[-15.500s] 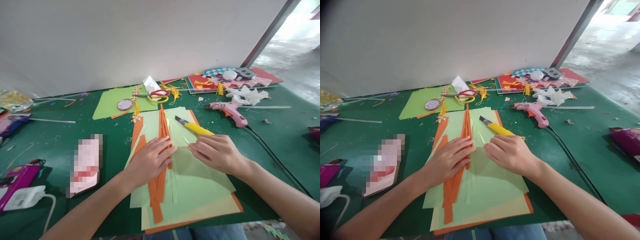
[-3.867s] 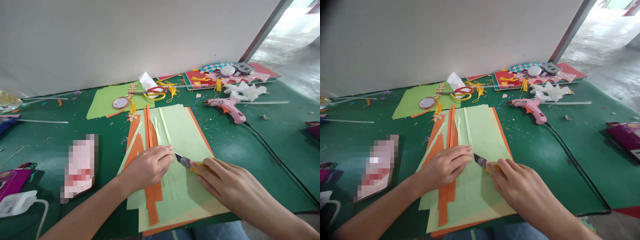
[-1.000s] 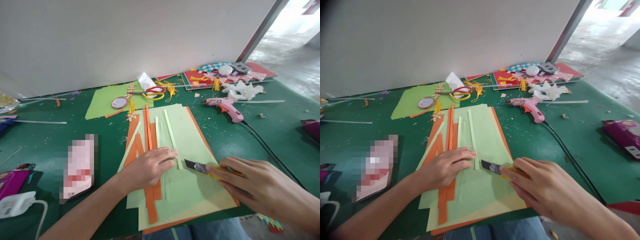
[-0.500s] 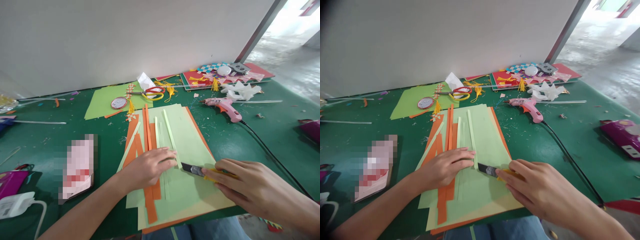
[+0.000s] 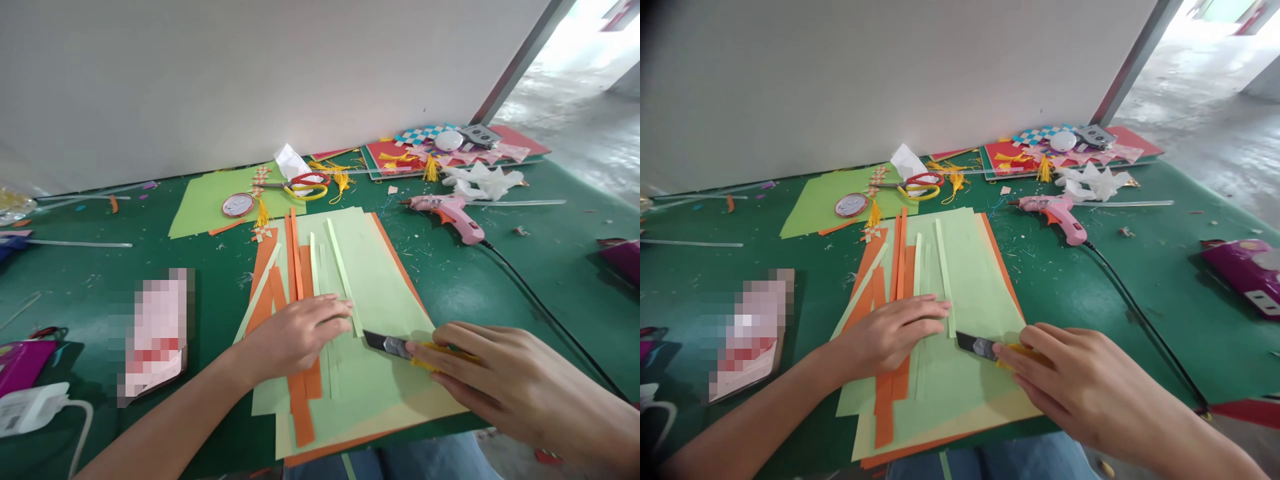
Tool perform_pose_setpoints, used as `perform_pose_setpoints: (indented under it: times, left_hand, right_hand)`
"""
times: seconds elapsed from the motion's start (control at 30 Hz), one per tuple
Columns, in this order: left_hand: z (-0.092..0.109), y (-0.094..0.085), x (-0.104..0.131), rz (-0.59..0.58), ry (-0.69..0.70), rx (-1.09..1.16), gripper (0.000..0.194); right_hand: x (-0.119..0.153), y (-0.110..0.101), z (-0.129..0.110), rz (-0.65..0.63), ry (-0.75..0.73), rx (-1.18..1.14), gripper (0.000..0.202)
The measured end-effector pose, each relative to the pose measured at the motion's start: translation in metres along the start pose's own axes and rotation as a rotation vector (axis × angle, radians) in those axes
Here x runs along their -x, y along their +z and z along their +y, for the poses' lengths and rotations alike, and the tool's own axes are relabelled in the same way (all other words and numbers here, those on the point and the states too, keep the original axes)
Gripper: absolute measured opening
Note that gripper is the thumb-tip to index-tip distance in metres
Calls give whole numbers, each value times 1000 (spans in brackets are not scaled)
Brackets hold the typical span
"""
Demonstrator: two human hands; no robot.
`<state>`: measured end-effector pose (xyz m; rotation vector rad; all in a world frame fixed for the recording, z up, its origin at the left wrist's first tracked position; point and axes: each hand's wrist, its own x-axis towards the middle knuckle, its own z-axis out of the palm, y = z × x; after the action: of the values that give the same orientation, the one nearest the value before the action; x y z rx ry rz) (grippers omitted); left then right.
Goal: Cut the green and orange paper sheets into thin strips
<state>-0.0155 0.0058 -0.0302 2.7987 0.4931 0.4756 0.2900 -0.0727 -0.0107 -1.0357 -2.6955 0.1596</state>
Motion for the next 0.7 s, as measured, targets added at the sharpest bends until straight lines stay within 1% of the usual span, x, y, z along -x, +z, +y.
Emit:
perform_pose_setpoints:
  times: [0.13, 0.3, 0.7]
  left_hand:
    - [0, 0, 0, 2, 1, 1, 30]
    - [1, 0, 0, 11, 4, 1, 31]
    - [2, -1, -1, -5, -4, -2, 34]
  right_hand:
    - [3, -1, -1, 5, -20, 1, 31]
    - [-1, -1, -3, 3, -32, -10, 31]
    - [-15, 12, 4, 3, -2, 66, 32]
